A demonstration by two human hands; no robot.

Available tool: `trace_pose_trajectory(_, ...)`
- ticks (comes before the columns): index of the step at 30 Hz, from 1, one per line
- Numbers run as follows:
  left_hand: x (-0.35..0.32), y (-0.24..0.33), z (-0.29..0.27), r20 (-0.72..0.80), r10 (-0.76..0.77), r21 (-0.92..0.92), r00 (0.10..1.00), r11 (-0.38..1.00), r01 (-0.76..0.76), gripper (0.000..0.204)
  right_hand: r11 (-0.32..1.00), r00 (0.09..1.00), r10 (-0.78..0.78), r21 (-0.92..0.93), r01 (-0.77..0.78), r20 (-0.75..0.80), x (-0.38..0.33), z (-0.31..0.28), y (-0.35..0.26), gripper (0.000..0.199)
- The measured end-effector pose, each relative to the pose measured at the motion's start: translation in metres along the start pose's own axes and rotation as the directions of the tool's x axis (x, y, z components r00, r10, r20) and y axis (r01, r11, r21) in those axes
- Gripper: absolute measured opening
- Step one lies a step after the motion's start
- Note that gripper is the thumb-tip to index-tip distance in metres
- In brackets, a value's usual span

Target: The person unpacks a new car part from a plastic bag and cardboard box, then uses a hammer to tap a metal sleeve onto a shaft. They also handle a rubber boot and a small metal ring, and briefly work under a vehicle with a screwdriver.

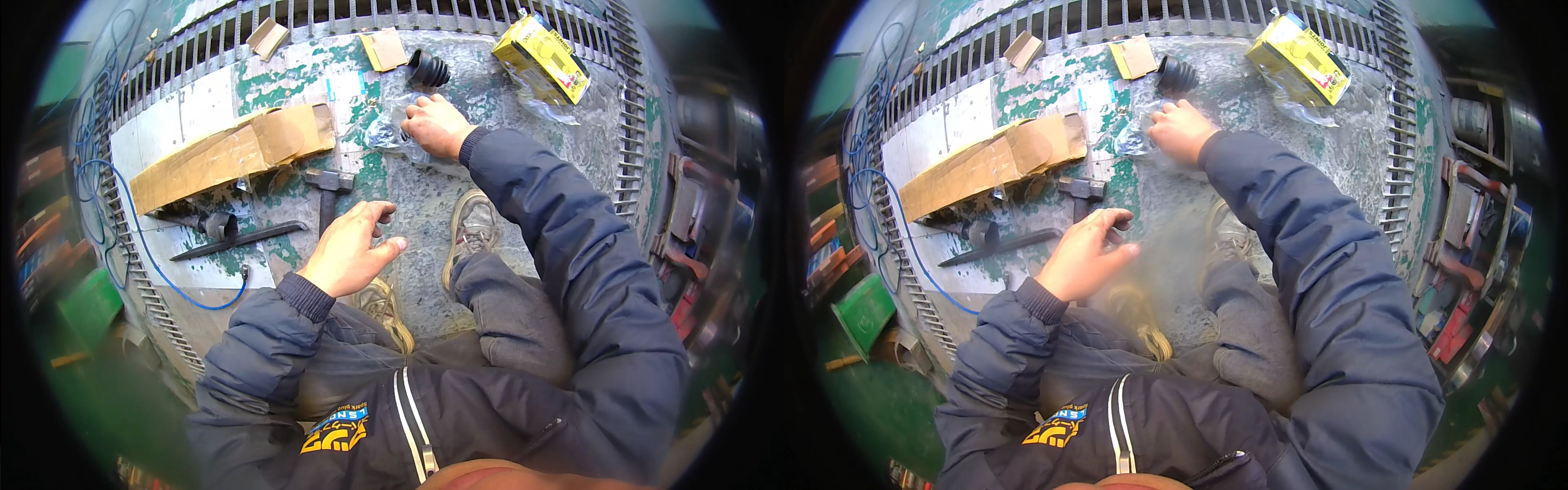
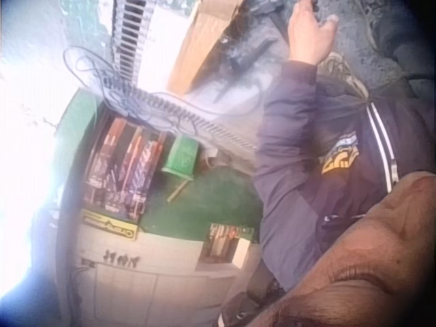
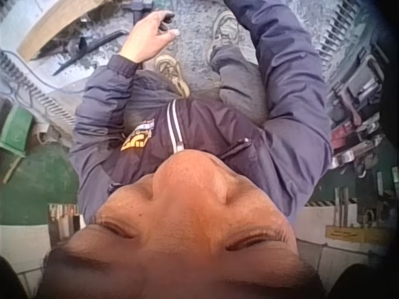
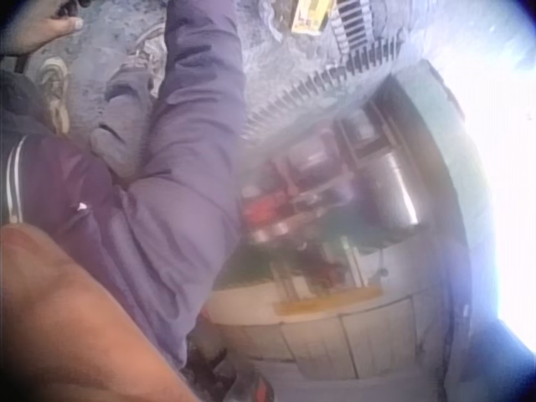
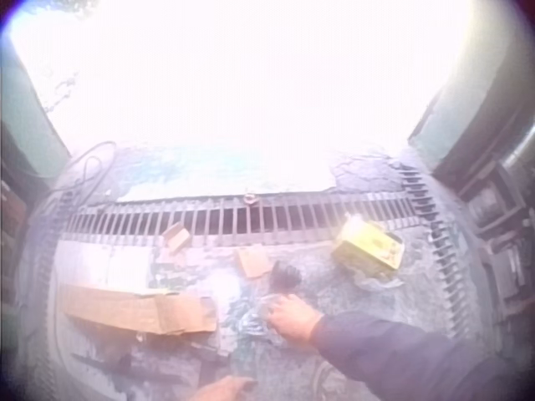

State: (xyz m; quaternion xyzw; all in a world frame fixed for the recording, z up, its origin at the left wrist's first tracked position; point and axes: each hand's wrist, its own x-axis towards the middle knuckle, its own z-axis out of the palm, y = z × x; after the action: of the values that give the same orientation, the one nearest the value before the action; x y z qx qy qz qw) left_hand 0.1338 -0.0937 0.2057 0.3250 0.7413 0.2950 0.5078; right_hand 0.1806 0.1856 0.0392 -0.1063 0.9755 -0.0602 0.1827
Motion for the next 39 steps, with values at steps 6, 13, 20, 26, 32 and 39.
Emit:
trace_pose_trajectory(6,-0.008,-0.004,-0.004,-0.023,0.010,0.013,1.000,1.000,-0.009,0.059,0.968,0.967,0.089,0.250,-0.027,-0.239,-0.001,0.005,0.003,0.028)
trace_pose_trajectory(13,-0.011,0.001,-0.004,-0.022,0.009,0.022,1.000,1.000,-0.009,0.059,0.780,0.742,0.590,0.462,-0.422,-0.318,0.017,-0.013,0.052,0.086)
trace_pose_trajectory(20,-0.013,0.001,-0.004,-0.019,-0.015,0.037,1.000,0.999,0.016,0.058,0.666,0.749,0.659,0.512,-0.543,-0.063,0.030,0.005,0.068,0.093)
trace_pose_trajectory(26,-0.015,0.000,-0.004,-0.046,0.014,0.042,0.999,0.999,-0.012,0.058,0.434,0.881,0.442,0.900,-0.045,-0.169,0.002,-0.011,0.077,0.084)
trace_pose_trajectory(32,-0.016,0.002,-0.001,-0.016,0.009,0.064,1.000,0.998,-0.008,0.058,0.349,0.912,0.376,0.937,0.023,-0.162,-0.009,-0.031,0.067,0.086)
trace_pose_trajectory(39,-0.025,0.000,-0.001,-0.027,0.016,0.046,1.000,0.999,-0.015,0.058,0.836,0.949,0.282,0.521,-0.171,-0.141,-0.022,-0.077,0.062,0.081)
